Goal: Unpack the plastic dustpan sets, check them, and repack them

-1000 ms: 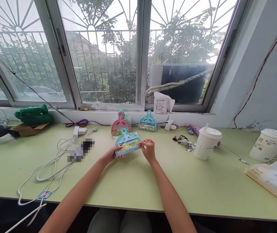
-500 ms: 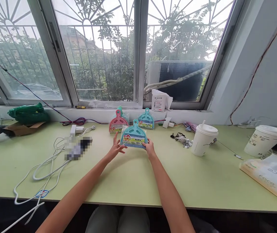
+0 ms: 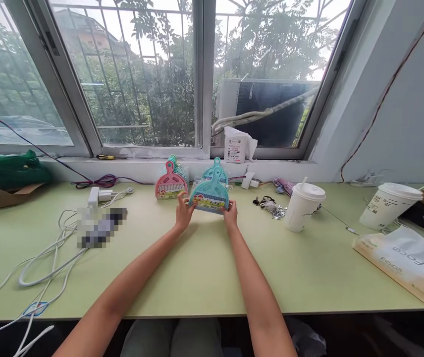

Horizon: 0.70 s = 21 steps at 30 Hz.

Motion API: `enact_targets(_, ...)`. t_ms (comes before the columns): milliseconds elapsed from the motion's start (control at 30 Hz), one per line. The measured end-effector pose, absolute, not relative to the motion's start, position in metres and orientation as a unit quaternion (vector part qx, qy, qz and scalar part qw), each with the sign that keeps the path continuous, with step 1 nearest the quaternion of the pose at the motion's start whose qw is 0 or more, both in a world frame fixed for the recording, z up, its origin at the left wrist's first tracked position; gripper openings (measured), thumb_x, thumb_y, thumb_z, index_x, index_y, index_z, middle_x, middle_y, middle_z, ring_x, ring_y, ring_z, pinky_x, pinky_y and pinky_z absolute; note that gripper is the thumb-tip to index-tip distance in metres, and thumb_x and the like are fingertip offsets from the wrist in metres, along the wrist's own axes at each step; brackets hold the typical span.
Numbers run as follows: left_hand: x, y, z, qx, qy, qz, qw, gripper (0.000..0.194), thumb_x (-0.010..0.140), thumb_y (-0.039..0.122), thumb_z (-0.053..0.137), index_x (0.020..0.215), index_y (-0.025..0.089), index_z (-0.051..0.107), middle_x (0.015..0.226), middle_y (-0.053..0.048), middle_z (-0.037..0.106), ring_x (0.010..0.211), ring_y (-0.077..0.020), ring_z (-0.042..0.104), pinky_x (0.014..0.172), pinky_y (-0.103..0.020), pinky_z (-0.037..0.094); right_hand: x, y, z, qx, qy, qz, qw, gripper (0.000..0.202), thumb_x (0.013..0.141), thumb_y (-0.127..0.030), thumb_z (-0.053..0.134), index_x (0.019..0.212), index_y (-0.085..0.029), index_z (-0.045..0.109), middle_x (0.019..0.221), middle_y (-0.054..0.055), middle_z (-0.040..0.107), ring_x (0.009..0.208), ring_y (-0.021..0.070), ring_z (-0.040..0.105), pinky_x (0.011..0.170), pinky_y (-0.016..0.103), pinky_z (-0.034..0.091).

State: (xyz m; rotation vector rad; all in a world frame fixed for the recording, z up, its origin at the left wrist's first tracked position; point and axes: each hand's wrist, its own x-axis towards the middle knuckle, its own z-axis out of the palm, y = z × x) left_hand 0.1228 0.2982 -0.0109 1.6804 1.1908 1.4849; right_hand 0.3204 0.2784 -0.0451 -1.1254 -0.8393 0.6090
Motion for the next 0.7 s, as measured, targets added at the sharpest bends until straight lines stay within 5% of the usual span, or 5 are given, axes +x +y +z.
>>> enact_targets(267,0.187,0.404,-0.031,0.694,0.475,0.473,0.264,0.016,0.078,0.014,0.059,0.094,0.015,0.062,0.101,-0.016,0.065,0.102,-0.0291,0.059,0.092,-0.040,0.039,0.382,0.368,-0.056,-0.608,-0.463,0.057,0.643,0.032,0.070,-0.030,0.056,0.100,-0.022,0.054,0.087,0.005,0.068,0.082,0.0236,0.062,0.081,0.035,0.044)
enact_targets(367,0.208,0.453,-0.039,0.683,0.475,0.517,0.201,0.031,0.079,0.011,0.056,0.110,0.014,0.058,0.124,-0.018,0.055,0.120,-0.0292,0.050,0.099,-0.042,0.036,0.392,0.419,-0.058,-0.591,-0.514,0.002,0.622,0.037,0.079,-0.033,0.051,0.113,-0.020,0.054,0.109,0.010,0.064,0.098,0.0245,0.062,0.087,0.037,0.045)
enact_targets(500,0.232,0.508,-0.049,0.635,0.507,0.552,0.190,0.057,0.080,0.011,0.052,0.135,0.012,0.039,0.139,-0.022,0.044,0.132,-0.0282,0.040,0.106,-0.044,0.032,0.400,0.475,-0.063,-0.644,-0.565,-0.140,0.496,0.052,0.088,-0.027,0.039,0.138,-0.012,0.037,0.145,0.019,0.038,0.133,0.0271,0.037,0.104,0.044,0.036)
enact_targets(700,0.244,0.533,-0.052,0.635,0.519,0.507,0.264,0.063,0.084,0.015,0.049,0.142,0.006,0.028,0.136,-0.025,0.049,0.130,-0.0280,0.044,0.105,-0.040,0.036,0.407,0.497,-0.066,-0.702,-0.586,-0.195,0.354,0.065,0.093,-0.026,0.030,0.150,-0.010,0.003,0.151,0.019,0.028,0.137,0.0268,0.031,0.104,0.044,0.036)
